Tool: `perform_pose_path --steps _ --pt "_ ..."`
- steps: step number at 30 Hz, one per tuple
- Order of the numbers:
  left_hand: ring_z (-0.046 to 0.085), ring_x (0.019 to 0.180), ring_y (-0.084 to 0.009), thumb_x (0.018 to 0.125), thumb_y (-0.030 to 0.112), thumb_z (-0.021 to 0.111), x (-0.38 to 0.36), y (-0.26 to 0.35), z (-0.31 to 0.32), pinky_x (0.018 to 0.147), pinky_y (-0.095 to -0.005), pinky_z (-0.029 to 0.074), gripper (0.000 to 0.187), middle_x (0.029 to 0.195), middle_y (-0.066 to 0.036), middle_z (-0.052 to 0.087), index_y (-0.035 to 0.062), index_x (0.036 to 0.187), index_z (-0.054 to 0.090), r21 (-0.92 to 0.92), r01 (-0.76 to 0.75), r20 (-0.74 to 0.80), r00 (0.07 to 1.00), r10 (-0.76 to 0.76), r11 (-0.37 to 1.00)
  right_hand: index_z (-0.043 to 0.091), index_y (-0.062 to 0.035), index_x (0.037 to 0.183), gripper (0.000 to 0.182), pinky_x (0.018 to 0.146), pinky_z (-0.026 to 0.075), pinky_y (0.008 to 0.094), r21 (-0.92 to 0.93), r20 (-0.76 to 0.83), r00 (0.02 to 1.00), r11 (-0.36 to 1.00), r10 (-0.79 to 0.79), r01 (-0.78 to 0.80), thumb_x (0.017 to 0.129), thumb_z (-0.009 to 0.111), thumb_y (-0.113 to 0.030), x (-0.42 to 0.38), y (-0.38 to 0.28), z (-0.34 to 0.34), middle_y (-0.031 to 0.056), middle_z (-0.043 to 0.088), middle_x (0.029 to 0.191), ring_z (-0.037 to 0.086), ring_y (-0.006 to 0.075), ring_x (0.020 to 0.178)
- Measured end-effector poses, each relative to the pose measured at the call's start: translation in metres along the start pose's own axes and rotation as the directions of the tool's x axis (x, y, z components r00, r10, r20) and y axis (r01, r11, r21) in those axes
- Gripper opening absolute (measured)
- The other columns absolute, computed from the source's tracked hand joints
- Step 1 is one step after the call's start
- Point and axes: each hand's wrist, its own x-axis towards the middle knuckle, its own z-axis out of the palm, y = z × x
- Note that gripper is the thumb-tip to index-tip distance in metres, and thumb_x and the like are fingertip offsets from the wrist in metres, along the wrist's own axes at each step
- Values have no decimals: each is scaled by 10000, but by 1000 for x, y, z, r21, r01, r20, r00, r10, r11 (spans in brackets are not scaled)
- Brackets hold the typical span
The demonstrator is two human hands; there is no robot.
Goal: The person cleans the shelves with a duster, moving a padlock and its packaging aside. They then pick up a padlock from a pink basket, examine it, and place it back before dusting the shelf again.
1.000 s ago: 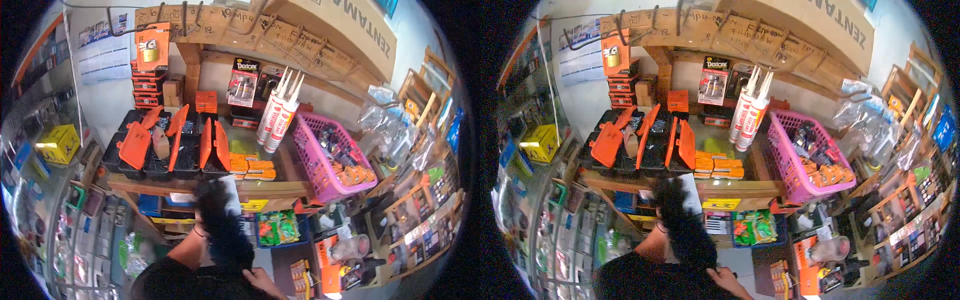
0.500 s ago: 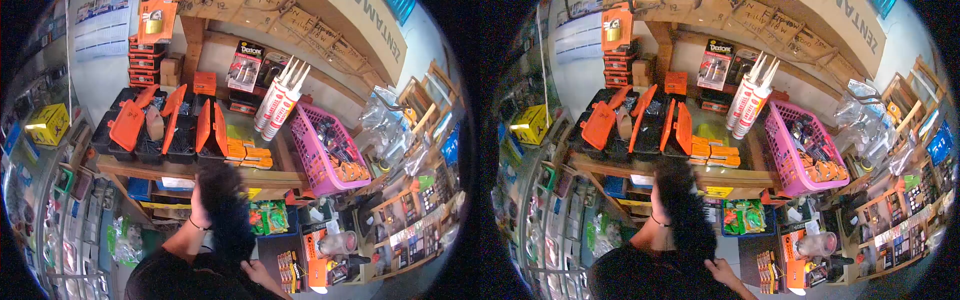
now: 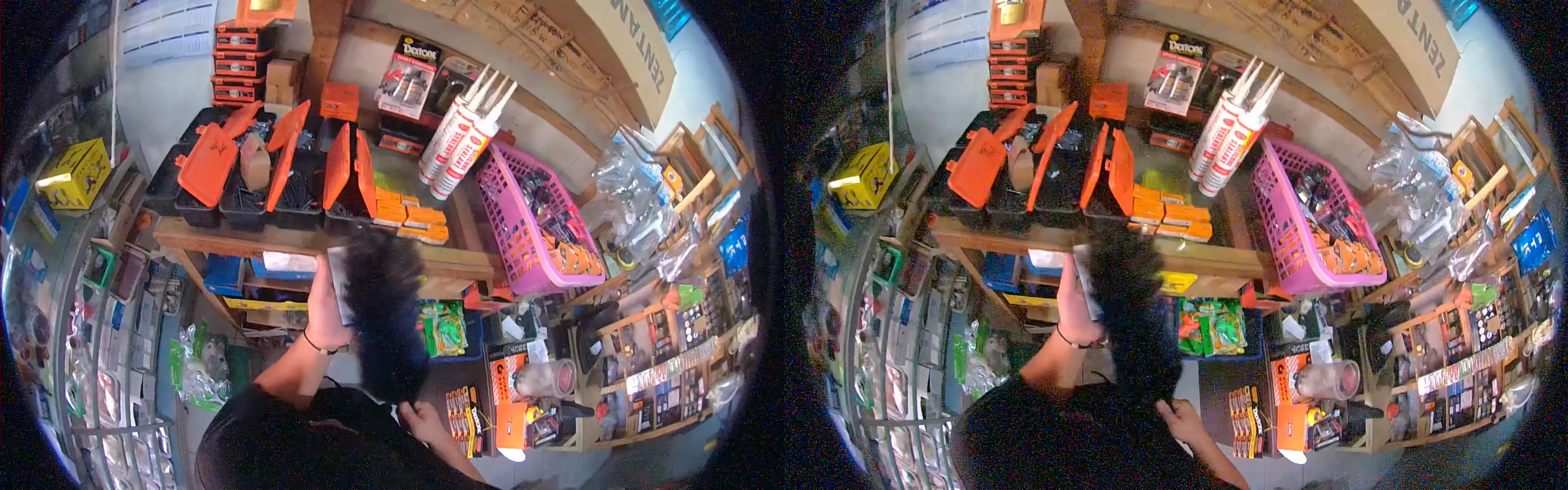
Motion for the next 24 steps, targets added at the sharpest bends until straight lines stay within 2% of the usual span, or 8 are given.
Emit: perform_pose_path --steps 2,4,8,10,14,18,20,24 --pt "463 1081 -285 862 537 280 4 -2 -32 876 -465 405 646 1211 -178 438 39 1270 331 534 142 -52 989 -136 833 478 -4 586 440 432 340 301 -97 30 999 995 29 -26 852 504 -353 -3 9 -4 45 439 485 402 100 472" --pt "465 1079 -291 866 544 250 -1 1 -16 875 -472 404 651 1203 -167 448 44 1276 322 -9 178 290 942 -167 984 475 0 587 465 422 334 311 201 -66 997 979 46 -32 843 516 -387 0 14 -9 62 416 478 380 114 452" --pt "410 1146 -326 860 556 248 2 -5 -1 948 -485 332 676 1259 -164 408 26 1274 320 -33 16 -43 999 -18 999 514 21 636 448 484 385 337 -57 -27 998 996 64 -66 850 498 -372 -9 8 -8 78 457 503 443 150 487" --pt "428 1110 -363 856 558 261 20 -20 -79 878 -511 394 680 1237 -183 415 30 1282 307 -234 164 435 899 -48 958 514 22 640 448 488 383 340 -4 -41 996 997 74 -74 850 499 -374 -5 12 -7 73 461 506 444 149 493" --pt "423 1139 -308 874 533 238 4 -6 -8 944 -460 347 647 1247 -157 422 43 1291 303 -33 -64 -47 997 63 997 526 18 653 426 491 376 329 212 -71 989 970 133 -116 858 502 -355 -5 1 -6 48 474 518 444 134 513" --pt "461 1082 -314 877 499 289 14 0 -25 864 -463 422 600 1210 -159 449 49 1271 333 456 274 -167 961 -221 847 520 6 639 393 472 359 294 2 52 994 996 92 -92 865 502 -315 -13 -16 -6 21 476 522 421 103 502" --pt "460 1069 -325 874 476 332 7 -5 -36 814 -470 452 565 1206 -158 451 56 1252 352 -23 138 231 964 -129 990 524 12 647 414 470 360 300 132 -19 998 990 56 -53 860 503 -343 -7 14 -8 26 475 523 421 111 498" --pt "435 1103 -328 868 503 323 9 -9 -20 879 -481 402 595 1284 -146 382 74 1280 320 39 -43 -191 980 50 998 548 27 696 435 480 389 333 -59 -39 995 994 87 -89 851 499 -376 -13 -11 -8 75 501 543 457 158 502"
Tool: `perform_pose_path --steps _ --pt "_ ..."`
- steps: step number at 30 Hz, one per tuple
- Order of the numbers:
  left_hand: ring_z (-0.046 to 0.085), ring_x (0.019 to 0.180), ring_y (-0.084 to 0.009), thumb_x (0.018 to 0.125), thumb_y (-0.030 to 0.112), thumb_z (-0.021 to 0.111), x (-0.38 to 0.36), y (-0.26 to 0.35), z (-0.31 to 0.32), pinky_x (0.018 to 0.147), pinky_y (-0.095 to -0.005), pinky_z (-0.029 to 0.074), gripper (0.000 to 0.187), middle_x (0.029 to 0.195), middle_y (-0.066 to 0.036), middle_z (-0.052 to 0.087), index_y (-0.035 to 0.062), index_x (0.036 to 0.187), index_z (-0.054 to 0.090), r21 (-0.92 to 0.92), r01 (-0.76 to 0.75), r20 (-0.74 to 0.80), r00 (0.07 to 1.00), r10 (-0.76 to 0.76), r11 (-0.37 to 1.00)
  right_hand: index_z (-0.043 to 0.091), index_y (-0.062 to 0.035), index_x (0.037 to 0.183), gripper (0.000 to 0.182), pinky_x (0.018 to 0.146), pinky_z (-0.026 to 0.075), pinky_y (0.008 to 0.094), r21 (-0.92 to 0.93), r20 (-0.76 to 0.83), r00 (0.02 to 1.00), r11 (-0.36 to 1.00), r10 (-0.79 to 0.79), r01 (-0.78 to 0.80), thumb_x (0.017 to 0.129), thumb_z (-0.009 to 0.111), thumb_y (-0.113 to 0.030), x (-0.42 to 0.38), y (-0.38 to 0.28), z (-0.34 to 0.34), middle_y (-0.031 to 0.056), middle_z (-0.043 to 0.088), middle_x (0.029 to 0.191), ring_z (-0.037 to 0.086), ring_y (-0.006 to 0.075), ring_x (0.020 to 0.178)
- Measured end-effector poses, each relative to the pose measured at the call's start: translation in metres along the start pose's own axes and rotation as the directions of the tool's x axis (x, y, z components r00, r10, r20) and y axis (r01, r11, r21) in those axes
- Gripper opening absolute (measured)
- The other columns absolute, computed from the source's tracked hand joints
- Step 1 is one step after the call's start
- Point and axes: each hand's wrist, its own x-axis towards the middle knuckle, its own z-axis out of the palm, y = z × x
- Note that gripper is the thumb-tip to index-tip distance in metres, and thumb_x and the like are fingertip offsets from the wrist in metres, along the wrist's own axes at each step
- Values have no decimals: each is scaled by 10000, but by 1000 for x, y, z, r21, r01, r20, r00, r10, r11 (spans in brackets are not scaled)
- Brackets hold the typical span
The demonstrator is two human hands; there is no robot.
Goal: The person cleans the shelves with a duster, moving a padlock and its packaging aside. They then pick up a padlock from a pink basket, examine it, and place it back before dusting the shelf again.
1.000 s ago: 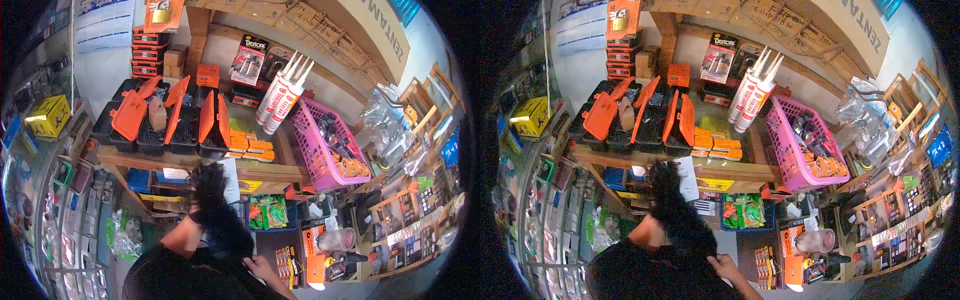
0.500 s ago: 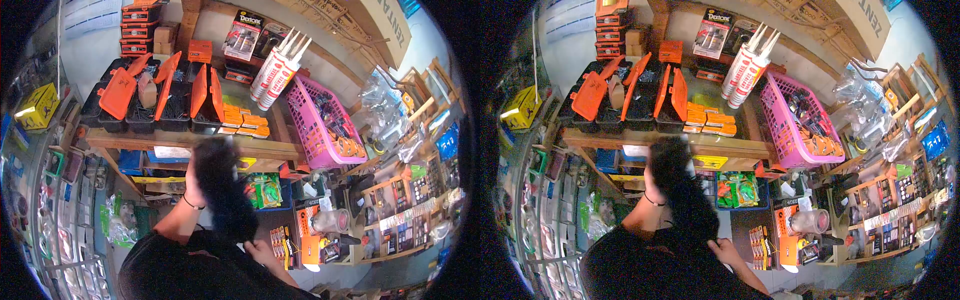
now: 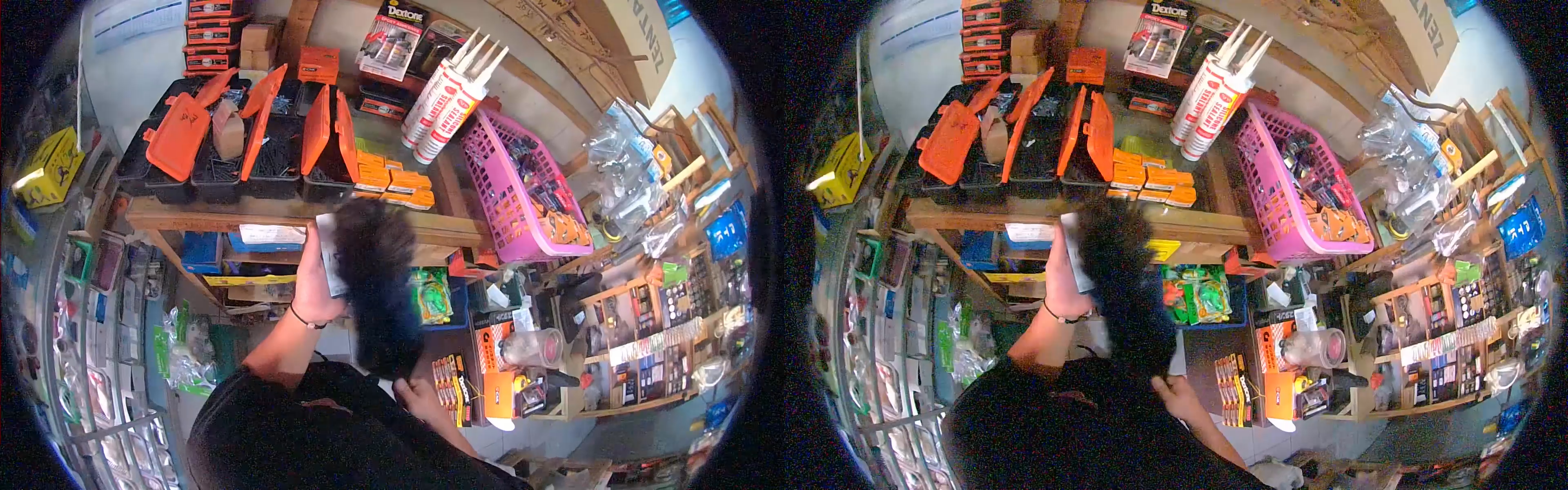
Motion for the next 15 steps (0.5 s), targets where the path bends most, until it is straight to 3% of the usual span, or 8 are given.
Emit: perform_pose_path --steps 3,4,6,8,10,11,13,15 --pt "412 1153 -266 886 505 256 8 3 -15 991 -414 289 579 1250 -129 428 73 1256 364 -23 184 518 843 -146 983 562 39 734 431 507 400 352 28 32 999 1000 9 -10 847 504 -373 7 19 6 125 534 565 501 183 531" --pt "412 1153 -266 886 505 256 5 5 -11 991 -414 289 579 1250 -129 428 73 1256 364 -25 183 515 845 -144 983 563 43 738 438 510 396 357 152 -13 1000 988 -13 15 843 506 -379 8 19 7 140 541 570 503 187 534" --pt "446 1119 -292 893 464 285 -4 6 2 962 -448 322 516 1219 -128 464 87 1220 414 -52 27 75 997 -23 998 557 47 710 449 520 394 368 274 -15 994 957 107 -99 835 515 -381 7 15 6 155 556 583 504 194 544" --pt "488 1063 -300 881 485 302 -8 8 9 902 -481 379 552 1201 -139 474 66 1228 393 -131 162 227 965 -130 978 551 29 669 398 477 376 328 -34 30 999 999 -28 29 840 526 -329 3 6 3 89 538 550 463 138 512" --pt "428 1124 -299 848 559 305 2 11 -11 896 -483 387 666 1246 -161 417 47 1273 326 422 88 164 972 -171 902 530 25 634 402 471 373 333 -188 15 994 976 -106 107 843 518 -318 -1 0 0 105 520 539 469 169 490" --pt "437 1111 -296 847 555 317 8 3 -24 845 -481 428 665 1242 -168 418 50 1279 315 20 112 499 860 -107 993 514 30 624 426 473 370 352 -13 -55 998 1000 -29 28 843 514 -336 0 9 2 135 502 536 462 192 482" --pt "511 1012 -320 854 522 345 -8 3 3 836 -519 413 595 1207 -134 467 69 1238 377 -84 90 161 984 -76 992 495 35 611 460 478 364 377 322 -124 990 946 74 -30 842 509 -361 0 13 3 162 473 520 445 210 470" --pt "436 1123 -303 859 509 344 -9 2 1 948 -500 317 566 1211 -113 471 89 1235 394 -45 28 61 998 -25 999 499 20 605 437 457 350 338 103 -80 997 995 5 3 844 515 -346 -4 12 3 99 471 512 428 156 468"
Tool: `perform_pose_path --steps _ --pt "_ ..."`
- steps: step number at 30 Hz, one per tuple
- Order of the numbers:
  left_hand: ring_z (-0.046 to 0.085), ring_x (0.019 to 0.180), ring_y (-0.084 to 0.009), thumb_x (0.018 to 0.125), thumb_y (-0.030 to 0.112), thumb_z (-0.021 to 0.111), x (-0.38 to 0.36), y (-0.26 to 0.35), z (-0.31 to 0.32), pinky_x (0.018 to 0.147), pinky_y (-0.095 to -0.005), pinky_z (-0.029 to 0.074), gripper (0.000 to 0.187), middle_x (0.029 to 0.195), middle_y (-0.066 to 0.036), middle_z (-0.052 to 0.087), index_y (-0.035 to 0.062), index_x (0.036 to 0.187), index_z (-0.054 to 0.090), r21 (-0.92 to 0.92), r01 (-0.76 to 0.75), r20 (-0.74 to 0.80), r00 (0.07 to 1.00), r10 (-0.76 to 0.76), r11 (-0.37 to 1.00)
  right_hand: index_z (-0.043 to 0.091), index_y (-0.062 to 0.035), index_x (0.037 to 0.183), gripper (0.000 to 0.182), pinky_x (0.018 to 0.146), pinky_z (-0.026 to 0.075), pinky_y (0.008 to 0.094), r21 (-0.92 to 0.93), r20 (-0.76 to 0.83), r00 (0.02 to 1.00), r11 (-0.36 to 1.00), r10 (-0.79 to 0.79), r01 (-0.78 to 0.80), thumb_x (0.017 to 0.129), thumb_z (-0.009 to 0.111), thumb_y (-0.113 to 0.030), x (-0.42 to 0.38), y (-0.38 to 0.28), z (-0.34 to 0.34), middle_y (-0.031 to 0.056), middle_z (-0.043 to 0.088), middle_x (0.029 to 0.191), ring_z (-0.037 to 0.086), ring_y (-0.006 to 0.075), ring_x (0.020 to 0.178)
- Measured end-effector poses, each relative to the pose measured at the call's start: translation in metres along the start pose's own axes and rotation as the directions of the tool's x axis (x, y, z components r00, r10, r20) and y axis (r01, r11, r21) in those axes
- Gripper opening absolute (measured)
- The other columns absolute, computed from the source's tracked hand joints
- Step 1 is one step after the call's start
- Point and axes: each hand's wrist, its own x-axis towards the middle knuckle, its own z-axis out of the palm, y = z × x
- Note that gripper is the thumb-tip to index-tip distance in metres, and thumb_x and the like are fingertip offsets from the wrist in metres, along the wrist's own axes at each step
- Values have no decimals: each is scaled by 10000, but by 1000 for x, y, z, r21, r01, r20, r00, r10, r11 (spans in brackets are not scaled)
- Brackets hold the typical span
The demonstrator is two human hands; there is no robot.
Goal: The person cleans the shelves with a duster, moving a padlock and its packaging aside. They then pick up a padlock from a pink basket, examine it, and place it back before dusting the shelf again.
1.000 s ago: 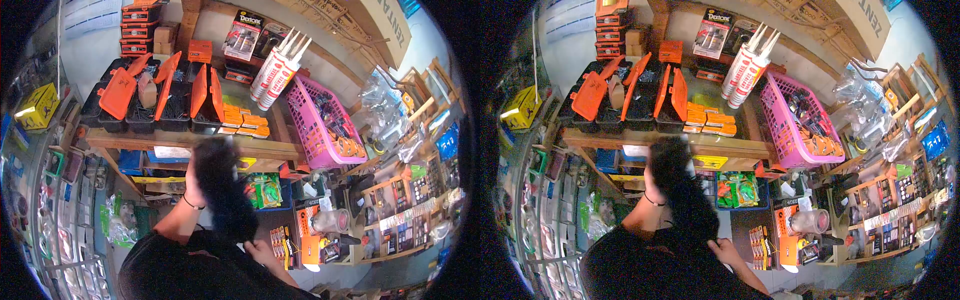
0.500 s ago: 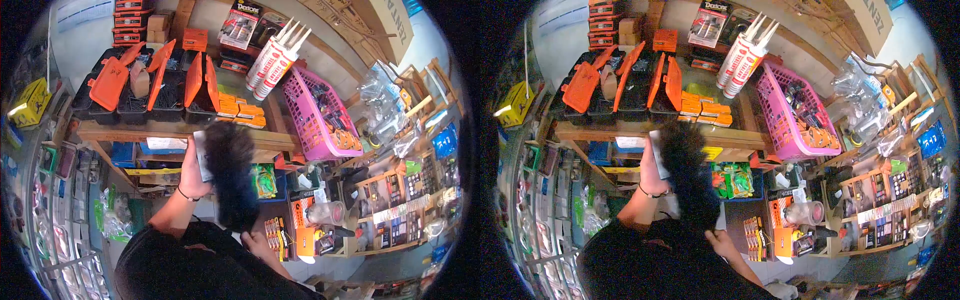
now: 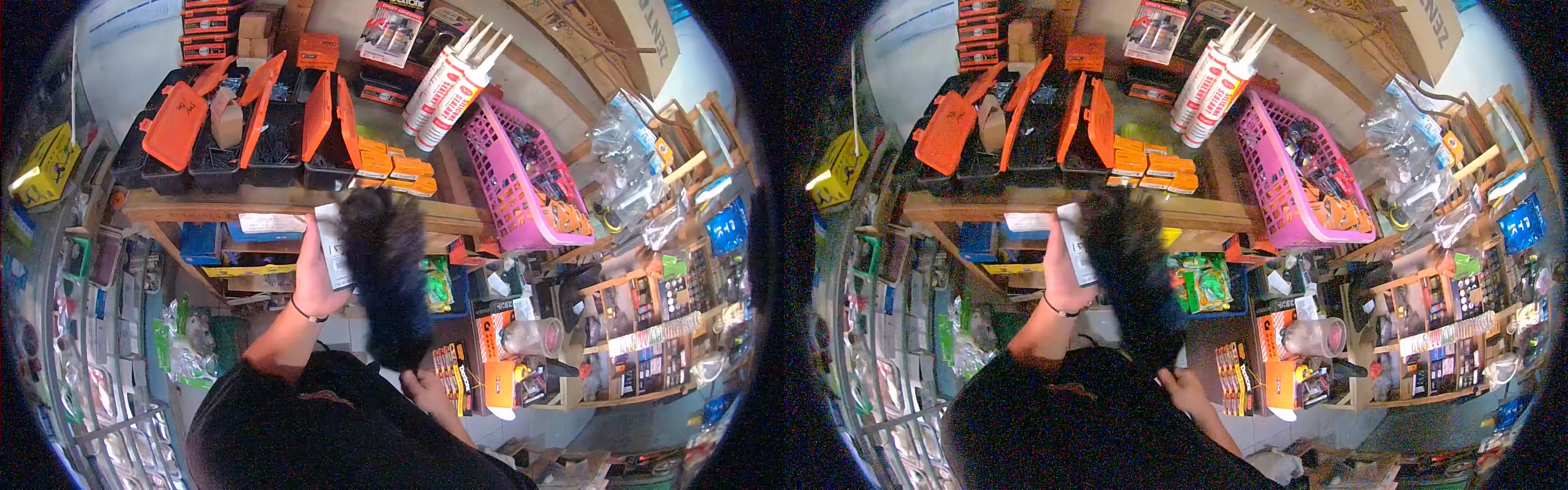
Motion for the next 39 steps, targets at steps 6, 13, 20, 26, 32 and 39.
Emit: perform_pose_path --steps 6,13,20,26,32,39 --pt "426 1121 -332 848 573 272 0 0 -2 913 -480 361 675 1261 -161 405 52 1273 331 -80 154 200 970 -136 985 517 32 648 442 472 359 373 309 10 997 948 76 -76 855 498 -358 4 2 3 78 432 496 425 165 469" --pt "479 1056 -302 863 514 322 -4 4 2 857 -550 376 586 1164 -140 489 37 1196 393 -131 182 278 950 -140 975 518 30 669 404 464 358 324 40 -65 998 999 17 -14 858 511 -327 -2 -6 0 61 465 520 422 117 496" --pt "436 1112 -313 812 609 320 14 0 -32 864 -527 389 725 1277 -168 387 67 1294 316 -61 172 494 861 -120 983 512 20 643 404 456 346 312 -60 30 999 998 -28 30 867 500 -316 -9 -28 1 56 456 519 400 115 485" --pt "447 1102 -303 831 594 297 5 3 -21 928 -477 351 708 1248 -154 421 49 1282 323 -118 221 300 937 -177 968 539 8 686 403 482 365 302 -171 152 987 985 41 -14 859 501 -354 -6 -13 0 16 495 560 457 117 530" --pt "477 1045 -356 866 494 322 -3 -2 -16 838 -547 397 576 1259 -134 410 75 1260 341 -42 39 -27 999 -40 998 556 20 754 394 503 379 309 -84 2 1000 996 -11 11 865 491 -353 -13 -34 7 32 513 580 468 134 534" --pt "420 1123 -331 881 487 294 -6 1 -11 866 -522 398 593 1298 -151 356 46 1276 320 -115 -6 -20 1000 4 993 567 31 763 427 540 406 350 59 -7 995 993 104 -104 861 484 -377 -2 2 4 96 533 583 499 174 555"
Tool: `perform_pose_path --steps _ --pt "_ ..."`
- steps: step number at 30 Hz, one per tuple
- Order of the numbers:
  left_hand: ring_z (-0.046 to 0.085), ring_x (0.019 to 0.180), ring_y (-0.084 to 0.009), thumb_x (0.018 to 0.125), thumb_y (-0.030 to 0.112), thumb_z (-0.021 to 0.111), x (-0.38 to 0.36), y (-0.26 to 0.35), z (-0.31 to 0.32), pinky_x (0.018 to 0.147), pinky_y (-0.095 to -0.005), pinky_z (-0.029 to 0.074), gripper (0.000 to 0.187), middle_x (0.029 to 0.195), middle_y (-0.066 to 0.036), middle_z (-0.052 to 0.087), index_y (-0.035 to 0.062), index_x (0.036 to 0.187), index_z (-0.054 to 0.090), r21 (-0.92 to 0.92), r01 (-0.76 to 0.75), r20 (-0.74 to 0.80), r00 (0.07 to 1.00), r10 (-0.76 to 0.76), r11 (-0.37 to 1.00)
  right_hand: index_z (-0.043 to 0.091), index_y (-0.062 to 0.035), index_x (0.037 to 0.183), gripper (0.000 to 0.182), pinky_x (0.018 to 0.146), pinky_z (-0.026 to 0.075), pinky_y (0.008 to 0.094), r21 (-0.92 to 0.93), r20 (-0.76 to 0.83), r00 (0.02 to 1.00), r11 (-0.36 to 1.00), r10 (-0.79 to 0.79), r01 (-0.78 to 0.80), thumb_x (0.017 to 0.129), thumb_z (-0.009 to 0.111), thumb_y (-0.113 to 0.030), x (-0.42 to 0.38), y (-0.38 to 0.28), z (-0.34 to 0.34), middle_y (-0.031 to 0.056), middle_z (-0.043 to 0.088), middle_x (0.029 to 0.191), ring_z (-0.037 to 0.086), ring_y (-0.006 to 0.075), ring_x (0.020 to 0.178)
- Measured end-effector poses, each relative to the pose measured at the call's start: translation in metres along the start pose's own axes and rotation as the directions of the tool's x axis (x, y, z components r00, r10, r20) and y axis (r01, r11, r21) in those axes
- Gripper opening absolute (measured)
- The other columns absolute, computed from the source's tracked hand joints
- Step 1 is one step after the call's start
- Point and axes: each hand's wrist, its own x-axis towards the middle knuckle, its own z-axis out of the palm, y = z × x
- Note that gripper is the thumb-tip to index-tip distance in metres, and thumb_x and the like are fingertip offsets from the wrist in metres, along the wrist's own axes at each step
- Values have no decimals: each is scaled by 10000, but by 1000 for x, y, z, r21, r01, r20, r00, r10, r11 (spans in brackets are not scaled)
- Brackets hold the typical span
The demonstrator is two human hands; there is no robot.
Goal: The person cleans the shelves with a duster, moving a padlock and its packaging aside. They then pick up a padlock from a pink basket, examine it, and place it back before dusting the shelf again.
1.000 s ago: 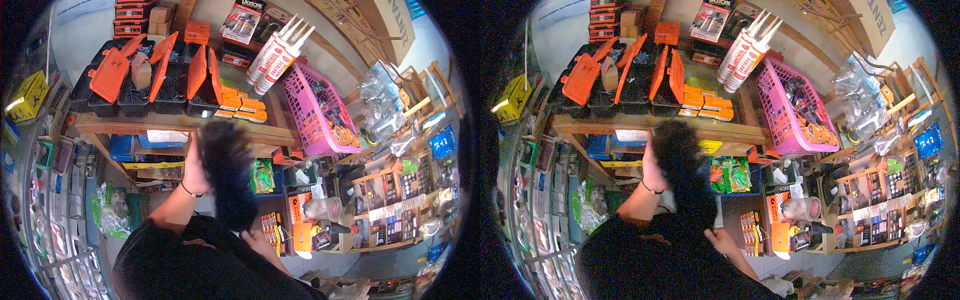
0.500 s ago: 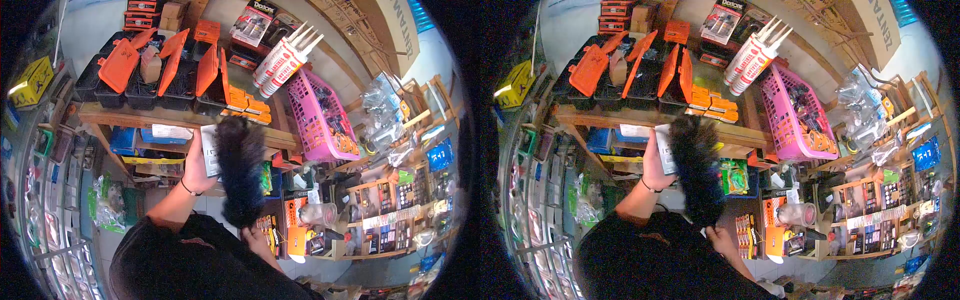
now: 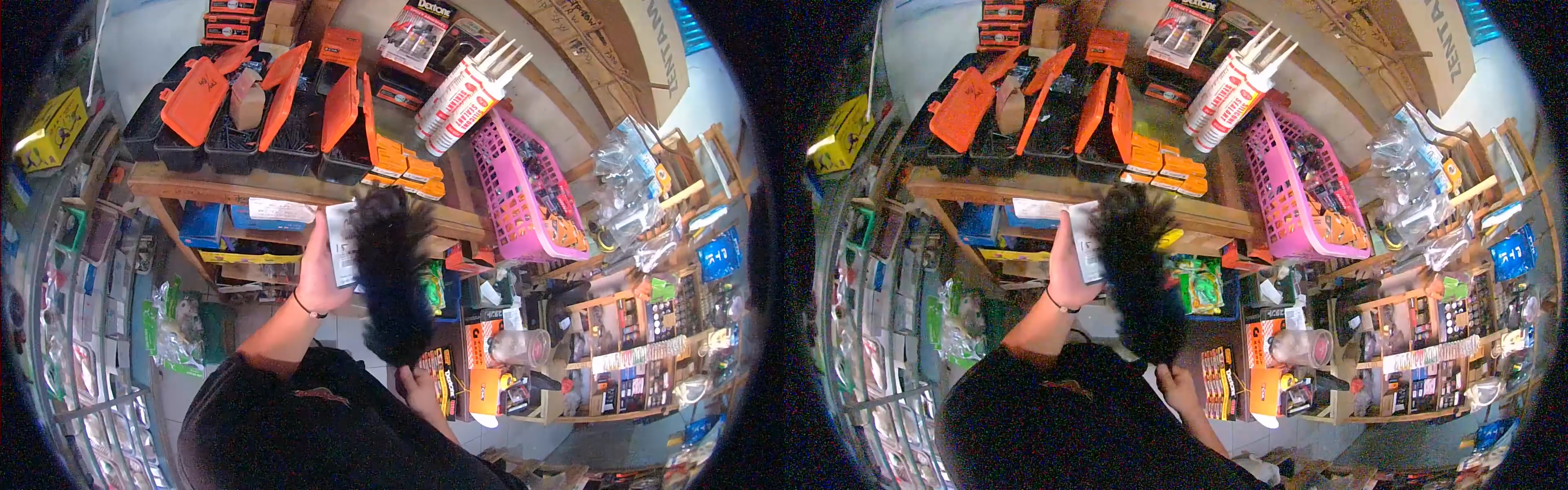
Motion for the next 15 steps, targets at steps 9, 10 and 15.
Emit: perform_pose_path --steps 9,10,15 --pt "515 984 -375 845 500 303 0 -3 2 826 -506 432 624 1219 -165 450 55 1282 302 -56 39 -68 997 -43 998 569 31 747 374 502 386 312 -112 24 1000 994 -2 5 861 504 -319 -4 -7 4 56 519 553 462 120 533" --pt "515 984 -375 845 500 303 9 -8 -32 826 -506 432 624 1219 -165 450 55 1282 302 -54 44 -66 997 -48 998 567 28 733 369 493 382 310 -172 87 996 985 -18 33 861 506 -313 -6 -12 4 48 512 547 454 117 523" --pt "410 1157 -271 882 493 281 5 5 -15 977 -432 316 602 1272 -153 394 41 1276 323 69 136 328 933 -151 988 560 36 741 386 517 398 324 14 12 1000 1000 -7 7 864 495 -324 -3 -8 4 76 511 547 475 155 535"
